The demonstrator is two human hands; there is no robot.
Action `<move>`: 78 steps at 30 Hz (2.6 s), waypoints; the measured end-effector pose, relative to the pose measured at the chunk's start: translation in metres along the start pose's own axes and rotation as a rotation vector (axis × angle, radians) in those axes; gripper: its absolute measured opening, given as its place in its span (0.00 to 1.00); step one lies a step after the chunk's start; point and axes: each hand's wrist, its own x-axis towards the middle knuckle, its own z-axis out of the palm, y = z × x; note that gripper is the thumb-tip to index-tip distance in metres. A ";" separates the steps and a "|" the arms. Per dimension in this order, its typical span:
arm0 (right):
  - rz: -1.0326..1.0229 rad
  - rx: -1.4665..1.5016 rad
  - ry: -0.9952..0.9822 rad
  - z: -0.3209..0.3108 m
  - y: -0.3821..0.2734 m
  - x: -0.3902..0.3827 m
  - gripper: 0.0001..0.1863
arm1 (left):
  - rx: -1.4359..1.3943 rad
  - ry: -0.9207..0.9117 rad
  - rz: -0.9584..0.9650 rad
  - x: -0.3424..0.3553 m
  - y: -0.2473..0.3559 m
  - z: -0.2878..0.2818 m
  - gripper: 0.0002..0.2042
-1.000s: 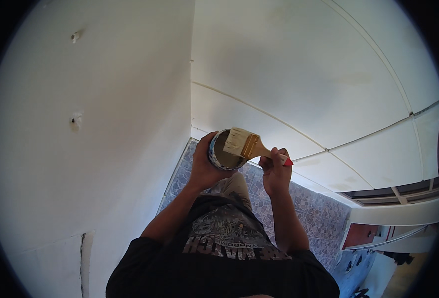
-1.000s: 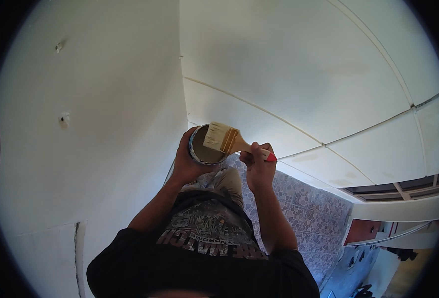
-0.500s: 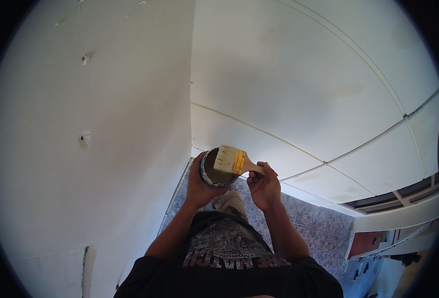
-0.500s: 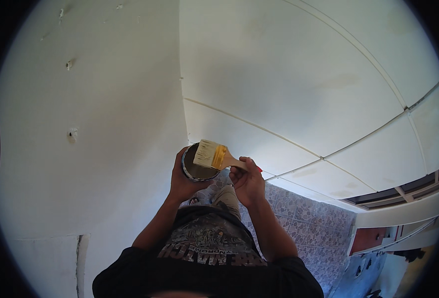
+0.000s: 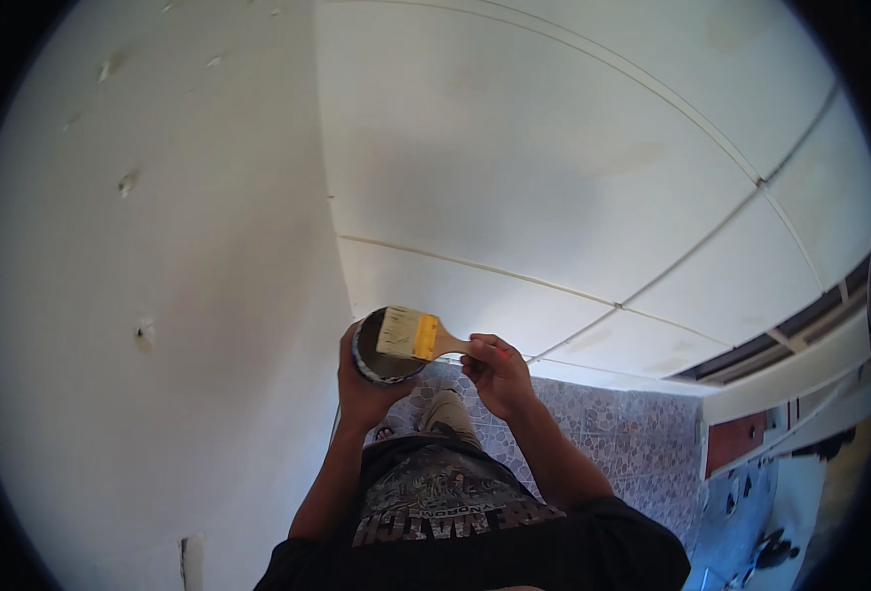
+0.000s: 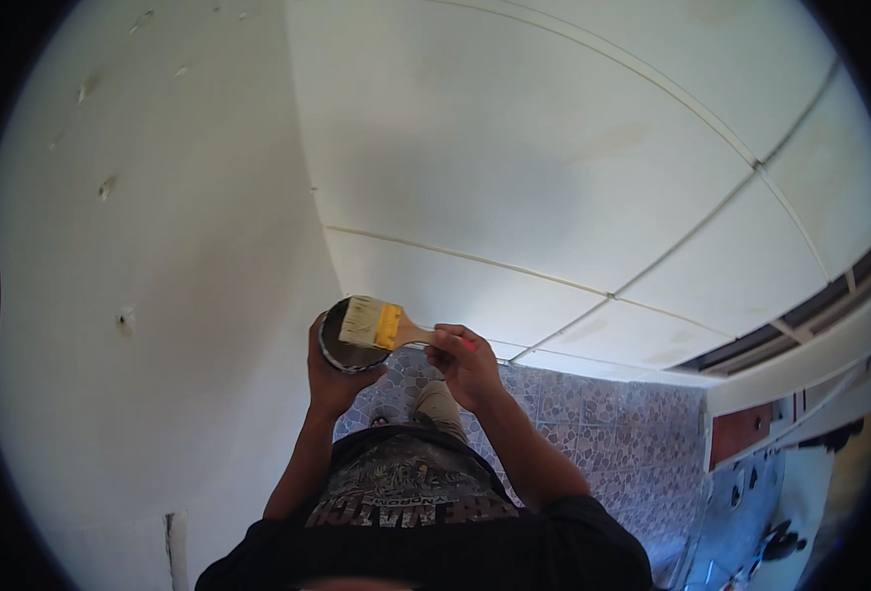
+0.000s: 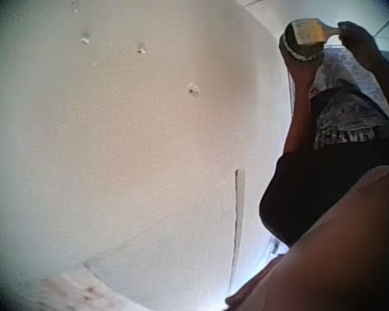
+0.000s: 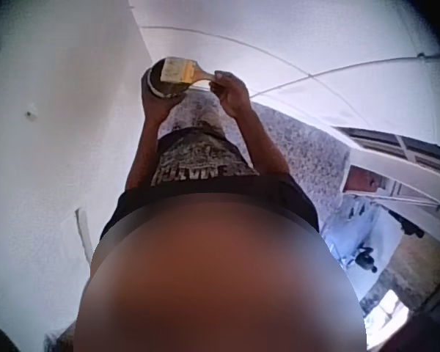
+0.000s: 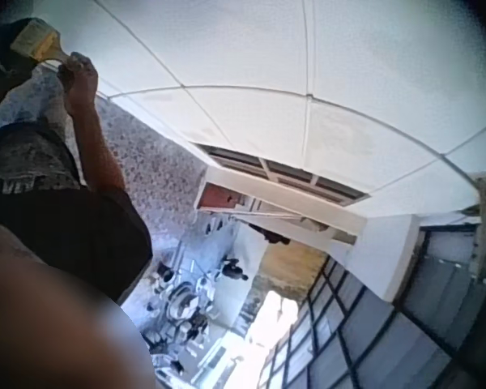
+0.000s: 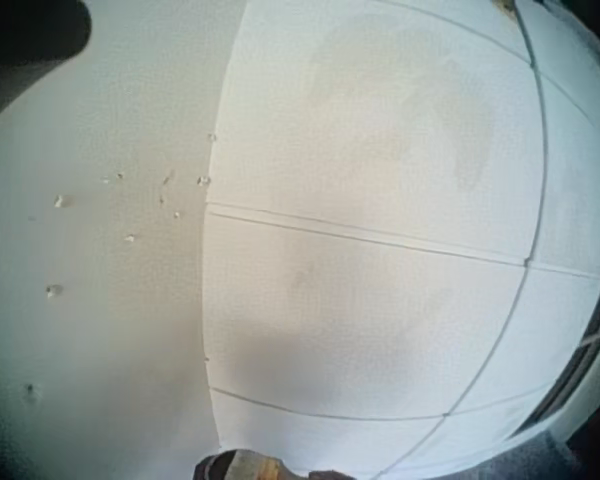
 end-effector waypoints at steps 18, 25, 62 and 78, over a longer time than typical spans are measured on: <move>-0.293 -0.909 -0.061 0.032 -0.006 -0.006 0.20 | 0.002 0.041 -0.052 0.006 0.001 -0.009 0.54; -0.308 -0.619 -0.036 0.026 -0.010 0.006 0.15 | 0.009 0.039 0.008 0.023 -0.004 0.002 0.55; -0.096 -0.188 -0.111 0.010 -0.063 0.102 0.12 | -0.017 0.144 -0.123 0.085 -0.024 0.035 0.55; -0.215 0.031 -0.119 0.027 -0.093 0.136 0.15 | 0.078 0.110 -0.122 0.112 -0.022 0.042 0.56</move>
